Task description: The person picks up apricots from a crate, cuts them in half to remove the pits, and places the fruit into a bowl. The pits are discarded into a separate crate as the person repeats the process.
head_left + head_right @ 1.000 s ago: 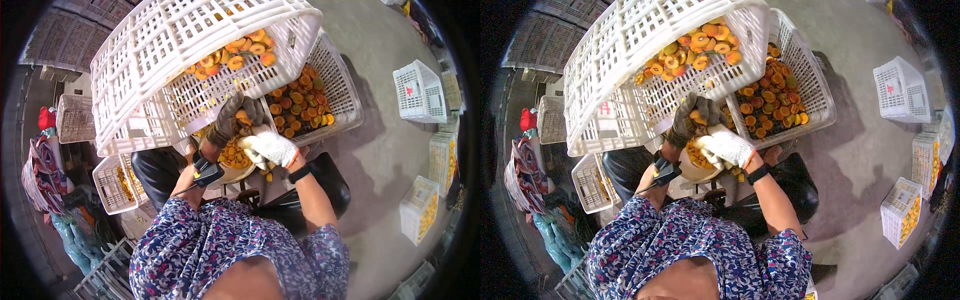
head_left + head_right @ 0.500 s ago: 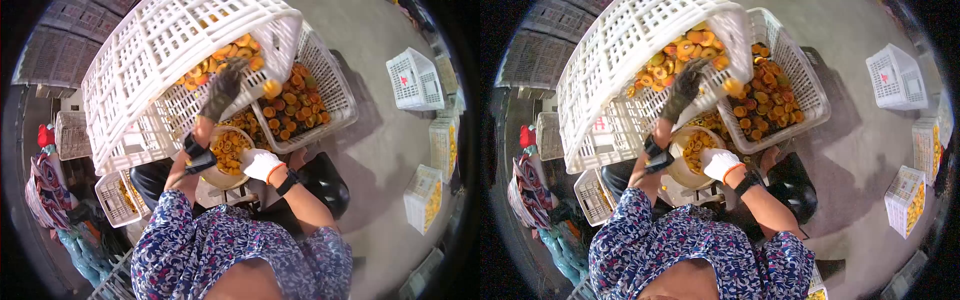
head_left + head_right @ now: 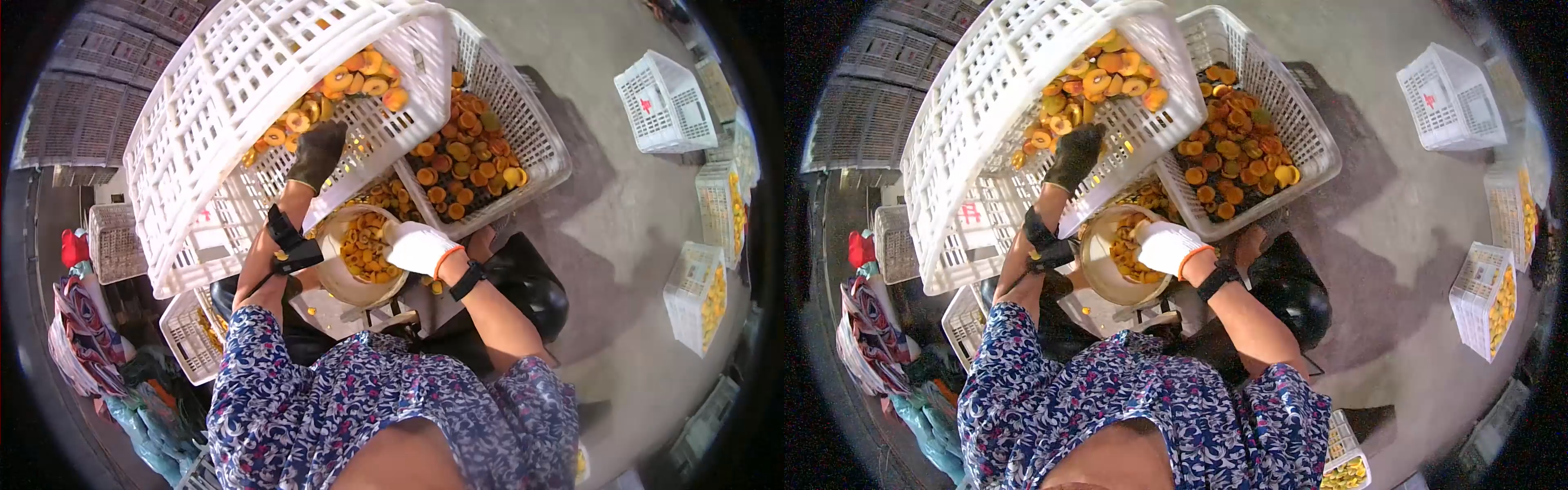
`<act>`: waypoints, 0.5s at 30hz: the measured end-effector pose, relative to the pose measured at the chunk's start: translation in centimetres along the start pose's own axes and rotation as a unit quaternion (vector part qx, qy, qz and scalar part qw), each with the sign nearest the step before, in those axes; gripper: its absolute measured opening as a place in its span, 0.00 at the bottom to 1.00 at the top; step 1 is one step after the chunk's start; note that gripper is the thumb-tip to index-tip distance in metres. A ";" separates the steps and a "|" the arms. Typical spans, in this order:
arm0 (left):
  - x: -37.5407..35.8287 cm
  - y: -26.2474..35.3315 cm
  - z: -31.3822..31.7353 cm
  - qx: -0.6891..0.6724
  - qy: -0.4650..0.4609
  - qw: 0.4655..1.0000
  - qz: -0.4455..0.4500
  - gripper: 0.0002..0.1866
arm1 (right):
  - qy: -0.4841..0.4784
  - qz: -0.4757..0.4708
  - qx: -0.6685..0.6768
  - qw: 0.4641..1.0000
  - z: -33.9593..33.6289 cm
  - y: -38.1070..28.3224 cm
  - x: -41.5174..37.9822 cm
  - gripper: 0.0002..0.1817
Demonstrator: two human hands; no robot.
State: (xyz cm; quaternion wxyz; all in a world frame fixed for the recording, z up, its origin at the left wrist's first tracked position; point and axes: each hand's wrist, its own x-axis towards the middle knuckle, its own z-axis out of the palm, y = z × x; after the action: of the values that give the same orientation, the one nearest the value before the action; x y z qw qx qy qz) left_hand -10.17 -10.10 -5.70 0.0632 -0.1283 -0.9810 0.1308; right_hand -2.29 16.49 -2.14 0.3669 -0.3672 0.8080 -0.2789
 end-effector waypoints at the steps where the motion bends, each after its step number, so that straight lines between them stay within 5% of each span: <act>1: -0.6 -0.2 0.1 -0.044 0.001 0.999 -0.006 0.15 | 0.008 0.005 0.027 1.000 -0.7 -0.4 -0.1 0.16; 2: -1.4 -0.5 0.3 -0.087 0.000 0.996 -0.013 0.17 | 0.059 -0.056 0.045 0.996 0.2 0.8 0.5 0.18; 4: -2.8 -0.3 -0.4 -0.078 -0.010 0.997 -0.010 0.18 | 0.058 0.058 0.142 0.986 -1.8 -1.3 0.4 0.20; 5: -3.2 0.1 -0.6 -0.252 0.006 0.965 -0.072 0.18 | 0.066 0.075 0.185 0.978 -2.0 -1.4 1.2 0.21; 6: -3.6 0.8 -0.9 -0.417 0.023 0.899 -0.130 0.18 | 0.064 0.137 0.263 0.953 -3.8 -2.8 0.2 0.20; 7: -3.6 1.8 -3.7 -0.582 -0.057 0.781 -0.220 0.19 | 0.150 0.077 0.220 0.961 -2.3 -1.3 1.5 0.19; 8: -3.8 2.9 -4.8 -0.722 -0.041 0.636 -0.268 0.18 | 0.235 0.017 0.174 0.956 -0.7 0.3 2.7 0.18; 10: -4.5 4.6 -5.0 -0.832 0.041 0.495 -0.249 0.16 | 0.147 0.110 0.288 0.940 -2.3 -1.4 1.7 0.17; 11: -4.7 5.5 -5.2 -0.870 0.044 0.413 -0.265 0.16 | 0.227 0.066 0.245 0.940 -1.1 -0.5 2.4 0.17; 12: -4.8 6.2 -5.9 -0.870 0.045 0.411 -0.267 0.16 | 0.305 0.019 0.199 0.931 -0.5 0.1 2.9 0.16; 14: -4.7 7.7 -8.2 -0.869 0.055 0.396 -0.293 0.15 | 0.307 0.027 0.201 0.930 -0.9 -0.6 2.6 0.15; 15: -4.9 8.8 -8.7 -0.886 0.116 0.379 -0.241 0.15 | 0.351 -0.027 0.192 0.916 -1.0 -0.7 2.4 0.15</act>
State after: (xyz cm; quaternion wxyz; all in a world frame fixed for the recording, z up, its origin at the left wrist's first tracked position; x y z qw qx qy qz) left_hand -2.01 -1.13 -0.20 0.0553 0.1171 -0.5110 -0.8498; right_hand -3.90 14.29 -2.02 0.1156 -0.1902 0.8053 -0.5495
